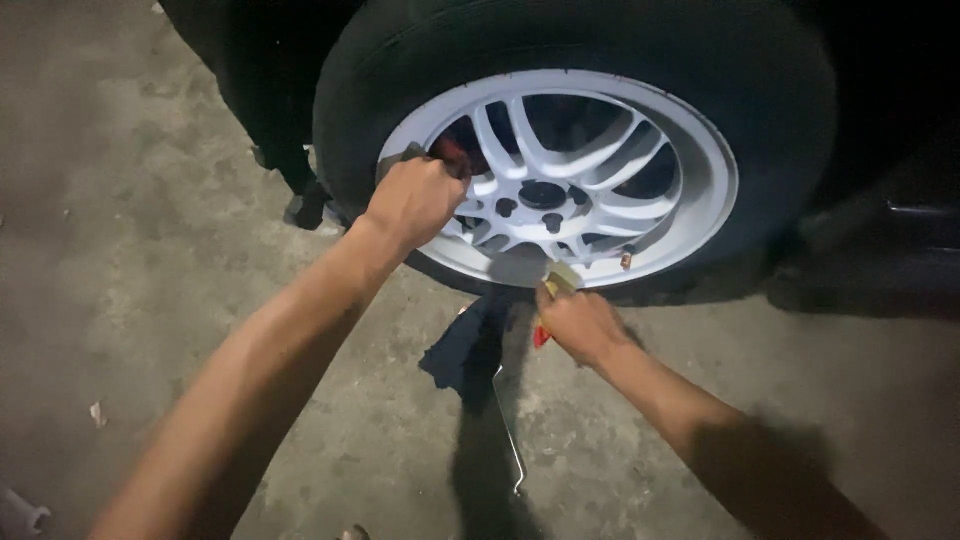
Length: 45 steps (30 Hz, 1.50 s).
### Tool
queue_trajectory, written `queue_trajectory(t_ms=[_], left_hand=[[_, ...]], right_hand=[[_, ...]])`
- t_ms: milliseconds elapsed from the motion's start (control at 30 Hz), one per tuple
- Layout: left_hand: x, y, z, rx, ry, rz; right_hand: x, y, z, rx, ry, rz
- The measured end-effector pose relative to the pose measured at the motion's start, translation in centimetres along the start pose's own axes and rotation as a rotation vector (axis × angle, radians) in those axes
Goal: The person cleans a car wheel using a paintbrush and a dark cloth. They scrub the wheel spokes and rim with the brush, then wipe the surface with the cloth. Finally, they use a wrench to tighten the lug nuts on the wheel.
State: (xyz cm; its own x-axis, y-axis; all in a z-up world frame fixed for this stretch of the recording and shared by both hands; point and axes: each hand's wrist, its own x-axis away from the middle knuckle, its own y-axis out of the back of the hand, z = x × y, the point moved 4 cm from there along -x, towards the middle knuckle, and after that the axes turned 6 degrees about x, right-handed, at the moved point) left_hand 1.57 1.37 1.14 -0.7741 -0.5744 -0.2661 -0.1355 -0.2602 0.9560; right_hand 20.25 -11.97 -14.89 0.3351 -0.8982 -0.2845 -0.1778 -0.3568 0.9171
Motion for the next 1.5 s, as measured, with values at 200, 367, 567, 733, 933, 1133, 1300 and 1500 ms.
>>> queue_trajectory(t_ms=[200, 367, 567, 733, 933, 1133, 1300, 1500], left_hand=[[0.4, -0.1, -0.3, 0.070, 0.007, 0.004], [-0.4, 0.1, 0.1, 0.014, 0.022, 0.066], [0.3, -0.8, 0.5, 0.014, 0.064, 0.040], [-0.2, -0.2, 0.2, 0.014, 0.016, 0.055], [-0.3, 1.3, -0.5, 0.041, 0.030, 0.065], [0.0, -0.4, 0.6, 0.063, 0.053, 0.061], [0.2, 0.4, 0.2, 0.075, 0.039, 0.049], [0.1, -0.5, 0.6, 0.044, 0.002, 0.044]], right_hand=[[-1.1, -3.4, 0.1, -0.154, -0.022, 0.394], [-3.6, 3.9, 4.3, -0.192, 0.268, 0.122], [-2.9, -0.8, 0.5, -0.143, -0.318, 0.467], [-1.5, -1.9, -0.5, -0.108, -0.153, 0.367], [-0.7, 2.3, -0.4, -0.110, 0.126, 0.304], [-1.0, 8.0, -0.9, -0.346, -0.302, 0.186], [-0.5, 15.3, -5.6, -0.006, 0.080, -0.557], [1.7, 12.0, -3.2, -0.131, 0.087, -0.545]])
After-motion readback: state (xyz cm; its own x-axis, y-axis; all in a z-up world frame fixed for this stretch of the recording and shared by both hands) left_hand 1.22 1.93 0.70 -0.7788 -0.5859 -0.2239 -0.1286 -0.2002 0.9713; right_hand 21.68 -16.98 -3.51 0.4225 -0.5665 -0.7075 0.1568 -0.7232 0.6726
